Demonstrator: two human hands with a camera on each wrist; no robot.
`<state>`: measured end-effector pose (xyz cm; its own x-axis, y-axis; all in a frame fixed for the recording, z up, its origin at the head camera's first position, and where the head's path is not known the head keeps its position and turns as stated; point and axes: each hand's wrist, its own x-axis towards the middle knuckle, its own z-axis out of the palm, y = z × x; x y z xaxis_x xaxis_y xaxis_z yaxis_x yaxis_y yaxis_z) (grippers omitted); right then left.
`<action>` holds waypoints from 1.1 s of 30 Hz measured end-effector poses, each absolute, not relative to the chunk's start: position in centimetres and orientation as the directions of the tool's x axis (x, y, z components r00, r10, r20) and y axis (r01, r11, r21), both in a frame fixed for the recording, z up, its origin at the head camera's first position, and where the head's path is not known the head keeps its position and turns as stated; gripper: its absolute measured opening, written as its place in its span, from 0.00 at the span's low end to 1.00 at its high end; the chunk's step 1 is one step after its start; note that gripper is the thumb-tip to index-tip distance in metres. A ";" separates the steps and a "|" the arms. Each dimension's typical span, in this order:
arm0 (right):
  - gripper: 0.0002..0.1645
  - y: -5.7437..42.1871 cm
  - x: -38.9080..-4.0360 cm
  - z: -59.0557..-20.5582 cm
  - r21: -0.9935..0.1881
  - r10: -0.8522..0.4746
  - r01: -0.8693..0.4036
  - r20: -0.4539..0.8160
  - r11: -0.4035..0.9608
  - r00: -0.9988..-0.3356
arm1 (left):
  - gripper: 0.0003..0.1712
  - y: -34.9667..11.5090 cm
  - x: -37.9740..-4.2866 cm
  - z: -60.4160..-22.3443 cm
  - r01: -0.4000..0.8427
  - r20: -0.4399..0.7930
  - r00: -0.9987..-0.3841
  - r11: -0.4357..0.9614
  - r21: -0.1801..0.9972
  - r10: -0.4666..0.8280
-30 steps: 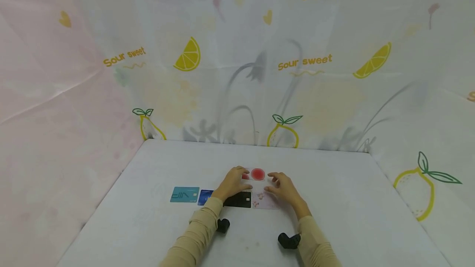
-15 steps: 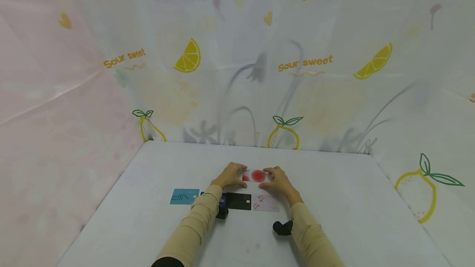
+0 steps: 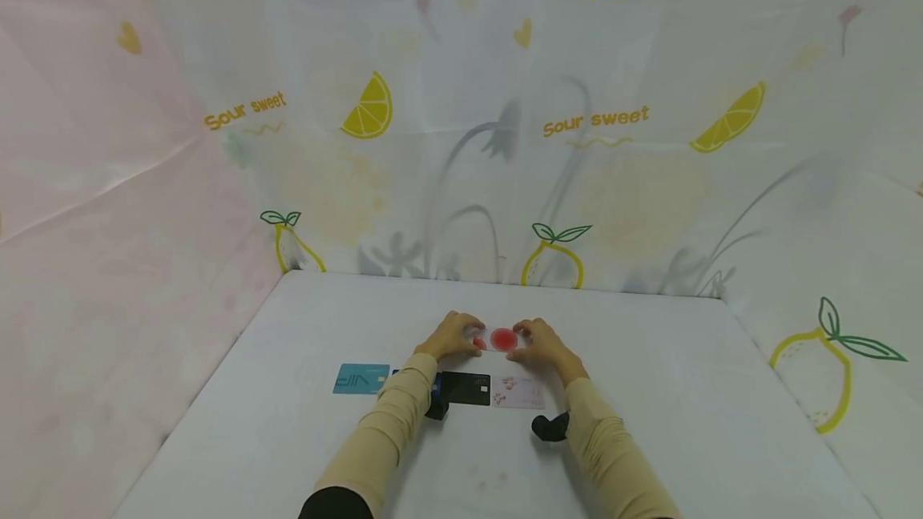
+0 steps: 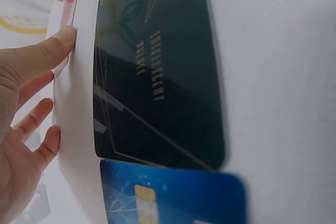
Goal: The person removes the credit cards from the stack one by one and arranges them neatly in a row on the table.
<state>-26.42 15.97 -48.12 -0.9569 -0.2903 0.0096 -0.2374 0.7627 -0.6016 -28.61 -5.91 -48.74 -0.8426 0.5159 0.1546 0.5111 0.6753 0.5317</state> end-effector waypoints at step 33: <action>0.35 17.0 -29.5 -50.5 -0.830 -0.371 -0.273 0.087 0.487 -0.925 | 0.36 -6.5 -39.0 -60.9 0.602 0.246 -0.793 0.655 0.457 0.557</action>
